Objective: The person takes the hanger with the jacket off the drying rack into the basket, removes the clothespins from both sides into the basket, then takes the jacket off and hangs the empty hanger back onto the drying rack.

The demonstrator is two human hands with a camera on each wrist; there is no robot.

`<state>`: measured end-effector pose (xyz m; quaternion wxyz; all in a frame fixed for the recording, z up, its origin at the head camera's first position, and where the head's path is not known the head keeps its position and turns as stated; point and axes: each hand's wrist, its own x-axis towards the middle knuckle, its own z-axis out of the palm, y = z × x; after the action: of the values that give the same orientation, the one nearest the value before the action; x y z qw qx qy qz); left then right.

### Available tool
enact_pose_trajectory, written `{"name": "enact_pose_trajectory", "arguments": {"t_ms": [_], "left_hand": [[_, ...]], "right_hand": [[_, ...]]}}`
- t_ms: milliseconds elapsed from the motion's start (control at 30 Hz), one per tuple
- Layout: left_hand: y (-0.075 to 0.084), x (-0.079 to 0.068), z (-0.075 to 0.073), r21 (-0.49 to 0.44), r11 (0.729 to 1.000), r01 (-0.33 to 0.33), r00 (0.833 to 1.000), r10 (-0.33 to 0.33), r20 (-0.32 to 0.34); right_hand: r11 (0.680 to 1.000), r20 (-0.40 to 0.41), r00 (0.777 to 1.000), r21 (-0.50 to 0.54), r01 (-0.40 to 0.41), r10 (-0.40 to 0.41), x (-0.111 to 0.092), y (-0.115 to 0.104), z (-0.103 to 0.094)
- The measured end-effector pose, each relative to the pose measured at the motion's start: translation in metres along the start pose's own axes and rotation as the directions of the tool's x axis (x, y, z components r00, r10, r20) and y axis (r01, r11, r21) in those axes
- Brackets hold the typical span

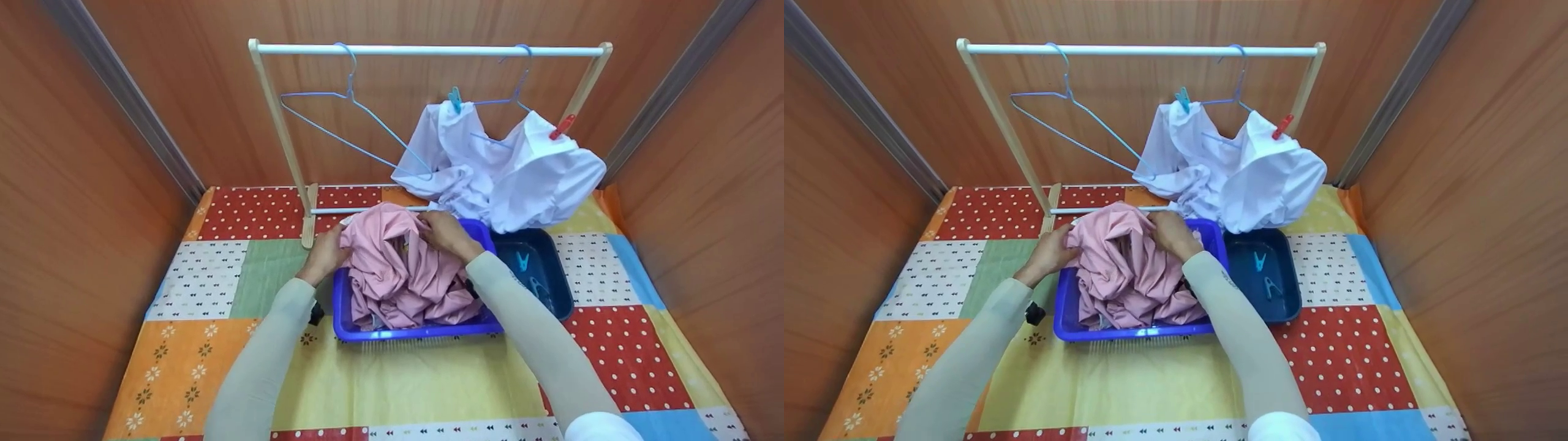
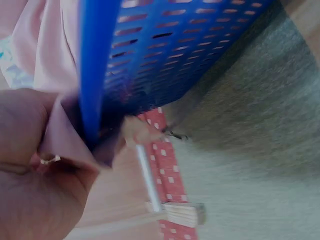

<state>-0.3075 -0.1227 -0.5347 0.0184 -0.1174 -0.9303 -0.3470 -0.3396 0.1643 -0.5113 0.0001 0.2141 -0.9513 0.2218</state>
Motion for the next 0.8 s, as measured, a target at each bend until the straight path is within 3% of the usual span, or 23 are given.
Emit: {"name": "enact_pose_trajectory", "arguments": {"t_ms": [133,267,400,667,800], "left_hand": [[0.010,-0.001,-0.004,0.057,0.998,-0.014,0.994,0.020,-0.111],[0.021,-0.003,-0.010,0.045,0.999,-0.022,0.986,0.029,-0.162],[0.037,-0.007,-0.014,0.009,0.997,-0.080,0.976,0.080,-0.200],[0.078,-0.025,-0.009,-0.039,0.975,-0.219,0.963,0.209,-0.171],[0.092,-0.035,-0.003,-0.034,0.953,-0.301,0.946,0.294,-0.139]], "right_hand": [[0.999,-0.093,0.995,-0.033,0.041,-0.044,-0.001,0.000,0.002],[0.998,-0.164,0.984,0.004,0.070,-0.069,-0.004,-0.003,-0.002],[0.992,-0.214,0.971,0.049,0.119,-0.106,-0.010,-0.006,-0.010],[0.945,-0.279,0.931,0.161,0.285,-0.234,-0.033,-0.012,-0.022],[0.941,-0.280,0.923,0.132,0.310,-0.265,-0.051,-0.014,-0.028]]}}
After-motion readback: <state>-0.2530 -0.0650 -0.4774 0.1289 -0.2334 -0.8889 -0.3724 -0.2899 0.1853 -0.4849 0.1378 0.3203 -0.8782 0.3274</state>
